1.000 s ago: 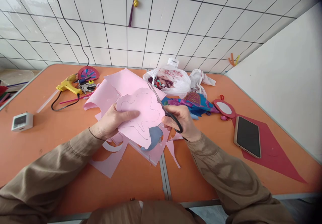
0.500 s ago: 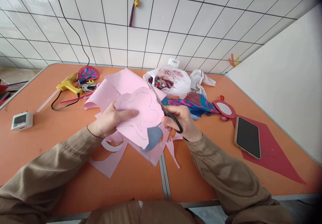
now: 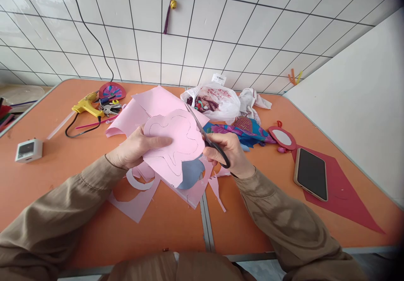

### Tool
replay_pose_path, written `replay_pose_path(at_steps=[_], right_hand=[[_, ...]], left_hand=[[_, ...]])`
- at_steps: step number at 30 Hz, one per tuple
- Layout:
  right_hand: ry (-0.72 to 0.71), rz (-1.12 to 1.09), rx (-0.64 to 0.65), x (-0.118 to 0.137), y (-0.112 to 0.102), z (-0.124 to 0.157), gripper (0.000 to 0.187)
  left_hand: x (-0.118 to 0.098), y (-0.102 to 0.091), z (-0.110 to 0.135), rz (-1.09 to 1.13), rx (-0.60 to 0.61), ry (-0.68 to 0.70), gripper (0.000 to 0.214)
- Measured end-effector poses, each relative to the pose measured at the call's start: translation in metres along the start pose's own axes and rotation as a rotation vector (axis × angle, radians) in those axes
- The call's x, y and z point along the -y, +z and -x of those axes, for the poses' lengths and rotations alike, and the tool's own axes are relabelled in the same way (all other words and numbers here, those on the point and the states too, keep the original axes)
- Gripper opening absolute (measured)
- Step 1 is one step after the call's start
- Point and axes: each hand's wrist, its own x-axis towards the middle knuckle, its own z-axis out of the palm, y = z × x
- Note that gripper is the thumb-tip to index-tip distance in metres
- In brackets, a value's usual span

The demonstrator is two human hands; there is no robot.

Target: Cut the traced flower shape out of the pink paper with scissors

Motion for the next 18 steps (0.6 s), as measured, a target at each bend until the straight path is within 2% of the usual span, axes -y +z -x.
replay_pose_path(at_steps=[7,18], right_hand=[[0.006,-0.002,0.014,-0.004,-0.002,0.001,0.051],[0.036,0.052,0.025,-0.005,-0.004,0.002,0.056]], left_hand=[[-0.006,-0.004,-0.001,-0.055,0.069,0.017,0.029],[-0.014,-0.003,0.001,-0.04,0.059,-0.044,0.039]])
